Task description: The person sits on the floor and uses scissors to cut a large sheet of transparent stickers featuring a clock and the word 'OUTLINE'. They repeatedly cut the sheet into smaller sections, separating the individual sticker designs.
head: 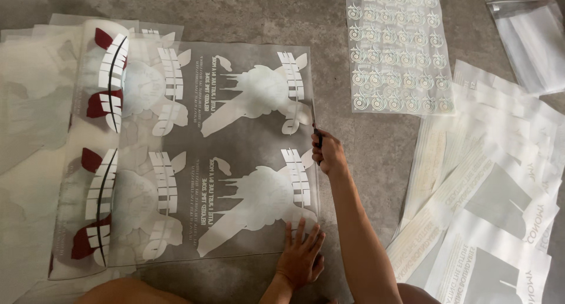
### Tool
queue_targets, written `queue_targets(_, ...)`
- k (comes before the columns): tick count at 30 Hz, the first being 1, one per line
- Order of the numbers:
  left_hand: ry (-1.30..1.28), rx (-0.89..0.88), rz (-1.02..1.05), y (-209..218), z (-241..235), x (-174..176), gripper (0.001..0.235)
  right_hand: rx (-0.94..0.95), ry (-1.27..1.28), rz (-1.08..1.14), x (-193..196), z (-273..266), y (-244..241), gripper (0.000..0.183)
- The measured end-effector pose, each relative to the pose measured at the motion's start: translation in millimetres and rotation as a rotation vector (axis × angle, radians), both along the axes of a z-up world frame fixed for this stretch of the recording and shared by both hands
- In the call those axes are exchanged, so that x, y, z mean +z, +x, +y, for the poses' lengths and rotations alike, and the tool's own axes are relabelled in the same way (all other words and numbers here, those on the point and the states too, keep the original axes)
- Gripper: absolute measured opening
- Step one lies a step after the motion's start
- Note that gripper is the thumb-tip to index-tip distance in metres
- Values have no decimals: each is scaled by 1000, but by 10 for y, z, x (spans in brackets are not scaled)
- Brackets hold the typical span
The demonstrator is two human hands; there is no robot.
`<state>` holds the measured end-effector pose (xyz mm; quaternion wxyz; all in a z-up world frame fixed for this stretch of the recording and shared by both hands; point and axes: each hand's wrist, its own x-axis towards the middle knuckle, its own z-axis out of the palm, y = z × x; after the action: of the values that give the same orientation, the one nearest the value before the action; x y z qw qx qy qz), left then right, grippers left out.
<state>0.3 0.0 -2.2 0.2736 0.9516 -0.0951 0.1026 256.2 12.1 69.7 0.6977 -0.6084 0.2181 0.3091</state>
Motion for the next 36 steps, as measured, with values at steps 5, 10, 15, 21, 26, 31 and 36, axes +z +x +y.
queue_targets(5,-6,0,-4,11,8,-5,48,6,14,-28,-189,93,261,20)
queue_targets(10,-40,-15,28,31,4,-11,50,14,-8,-45,-112,235,519,22)
queue_targets(15,-74,1,50,51,17,28,49,43,-22,-82,-138,405,833,24)
queue_targets(21,-51,1,25,50,1,-67,52,18,-71,-56,-236,584,1283,26)
queue_targets(26,-34,15,26,64,-10,-84,47,39,-69,-81,-285,673,1548,23)
queue_targets(31,-10,-12,24,53,43,-47,40,-88,75,-185,-156,494,1261,21)
queue_targets(36,-104,-57,-153,25,64,-12,20,-50,25,-279,-74,-141,563,14)
